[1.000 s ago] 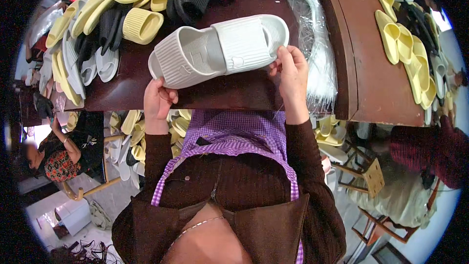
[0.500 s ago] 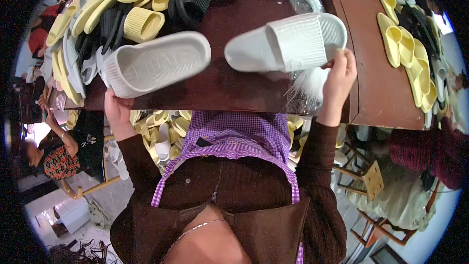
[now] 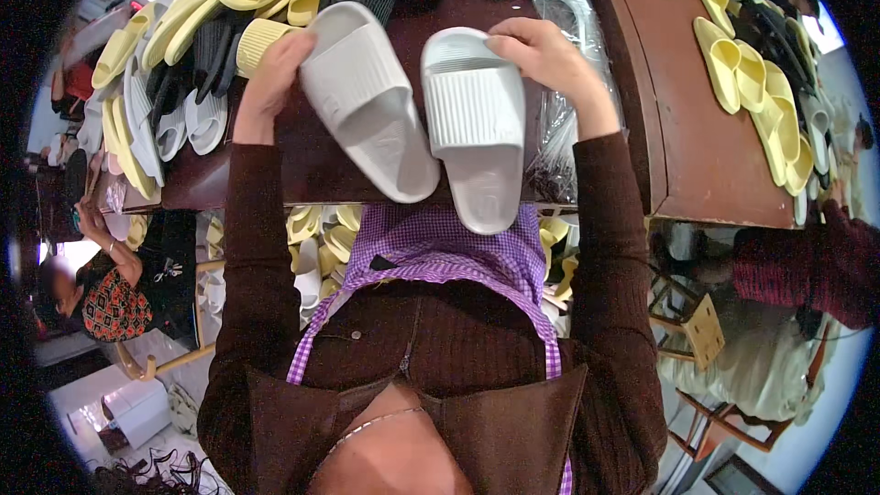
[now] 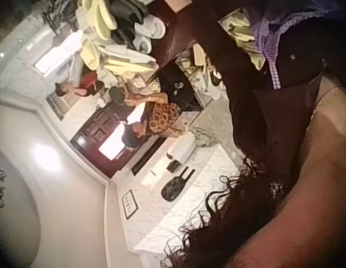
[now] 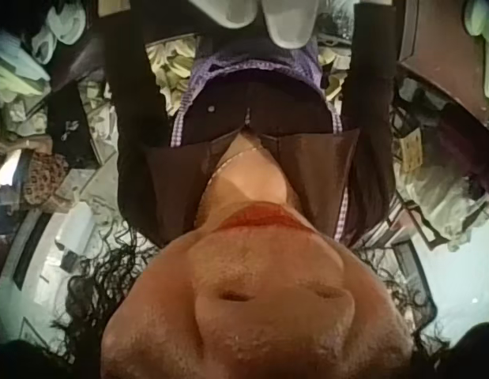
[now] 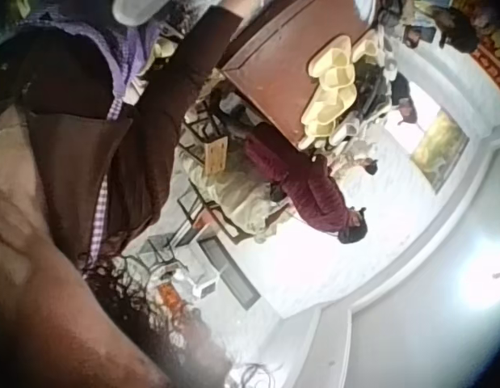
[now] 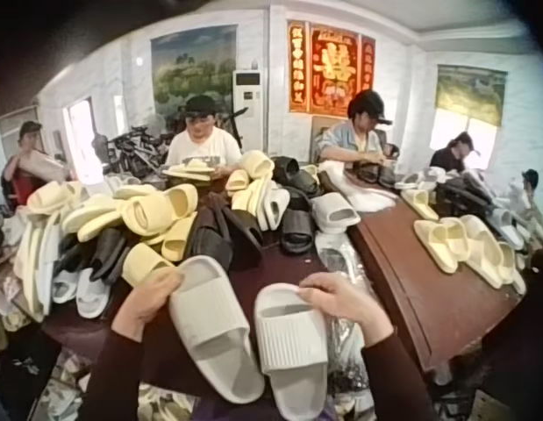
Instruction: The person pairs slippers together by threading and fastening plastic tag ties through them by hand, then sets the connected pairs aside.
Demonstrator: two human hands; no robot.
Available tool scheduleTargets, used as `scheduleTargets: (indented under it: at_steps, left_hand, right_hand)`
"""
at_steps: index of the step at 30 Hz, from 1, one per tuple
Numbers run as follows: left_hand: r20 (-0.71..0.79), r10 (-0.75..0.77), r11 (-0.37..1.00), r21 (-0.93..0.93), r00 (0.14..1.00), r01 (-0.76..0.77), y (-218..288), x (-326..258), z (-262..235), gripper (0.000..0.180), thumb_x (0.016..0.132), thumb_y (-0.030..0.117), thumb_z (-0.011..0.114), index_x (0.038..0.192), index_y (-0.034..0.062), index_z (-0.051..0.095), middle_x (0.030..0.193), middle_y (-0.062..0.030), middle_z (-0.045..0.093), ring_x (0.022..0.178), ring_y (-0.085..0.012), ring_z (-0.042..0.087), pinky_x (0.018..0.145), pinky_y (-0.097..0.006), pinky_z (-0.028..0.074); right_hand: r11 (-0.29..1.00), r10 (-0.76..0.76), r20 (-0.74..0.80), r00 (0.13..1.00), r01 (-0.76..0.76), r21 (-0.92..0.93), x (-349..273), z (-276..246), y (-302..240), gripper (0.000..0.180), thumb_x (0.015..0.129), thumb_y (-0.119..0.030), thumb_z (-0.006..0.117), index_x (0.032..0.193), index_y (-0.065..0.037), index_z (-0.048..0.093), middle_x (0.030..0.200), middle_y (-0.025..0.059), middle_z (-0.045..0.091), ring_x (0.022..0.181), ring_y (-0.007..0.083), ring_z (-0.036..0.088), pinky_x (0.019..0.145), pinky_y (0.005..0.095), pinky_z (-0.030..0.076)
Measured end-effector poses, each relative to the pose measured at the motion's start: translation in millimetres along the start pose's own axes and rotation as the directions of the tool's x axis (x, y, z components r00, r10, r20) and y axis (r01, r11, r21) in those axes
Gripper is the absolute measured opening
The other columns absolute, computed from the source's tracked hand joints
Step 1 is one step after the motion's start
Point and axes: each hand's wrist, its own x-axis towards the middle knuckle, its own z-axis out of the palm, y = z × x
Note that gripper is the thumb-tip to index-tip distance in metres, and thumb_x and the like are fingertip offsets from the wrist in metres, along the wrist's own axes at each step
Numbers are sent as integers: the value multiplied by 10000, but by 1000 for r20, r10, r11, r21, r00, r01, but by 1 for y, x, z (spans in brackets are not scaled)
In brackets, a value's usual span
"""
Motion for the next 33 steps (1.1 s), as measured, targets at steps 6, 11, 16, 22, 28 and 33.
scheduleTargets:
  at_steps: [6, 11, 16, 22, 28, 33]
  left_hand:
    - [-135, 283, 879, 434, 950, -200, 0, 12, 59, 312, 874, 231, 584, 1041, -33, 596, 918, -142, 611, 832, -288, 605, 755, -350, 480]
    - [-156, 497, 789, 491, 854, -370, 7, -21, 96, 294, 833, 175, 620, 1037, -34, 590, 1018, -186, 575, 886, -335, 581, 810, -391, 466]
    - [59, 616, 679, 466, 785, -568, 28, -41, 138, 312, 800, 158, 643, 1052, -19, 590, 1106, -175, 552, 970, -335, 546, 875, -393, 439]
    - [210, 578, 673, 424, 789, -606, 30, -65, 180, 331, 781, 176, 670, 1052, 0, 598, 1133, -153, 541, 1014, -331, 521, 887, -405, 422]
    - [185, 582, 659, 463, 792, -593, 25, -75, 183, 323, 762, 155, 694, 1042, 19, 607, 1118, -149, 543, 1020, -328, 507, 879, -413, 412]
    - [199, 633, 646, 397, 748, -652, 37, -73, 213, 270, 744, 105, 689, 984, 15, 605, 1067, -138, 563, 1010, -307, 517, 877, -412, 409]
  right_hand:
    - [958, 70, -328, 942, 28, 286, 7, 15, 44, 216, 923, -113, 544, 1054, 10, 664, 844, 27, 658, 686, 60, 569, 573, 203, 454]
    - [898, 210, -431, 878, 2, 440, -19, 16, 38, 194, 912, -50, 539, 1041, 19, 667, 847, 48, 669, 700, 85, 597, 600, 214, 484]
    - [861, 184, -569, 802, 148, 487, -29, 18, 26, 190, 906, -24, 524, 1016, 40, 665, 840, 63, 663, 700, 108, 601, 625, 231, 506]
    - [775, -12, -856, 517, 545, 319, -64, -31, 2, 202, 895, 6, 500, 1051, 52, 620, 843, 59, 639, 702, 139, 596, 670, 260, 514]
    - [-62, 260, -957, 131, 991, 118, -218, -172, 33, 76, 862, -60, 574, 934, -52, 597, 864, 44, 657, 641, 127, 567, 605, 267, 497]
    - [389, 14, -969, 246, 892, 231, -207, -90, 8, 94, 872, -36, 552, 946, -31, 608, 915, 50, 619, 720, 126, 562, 660, 276, 463]
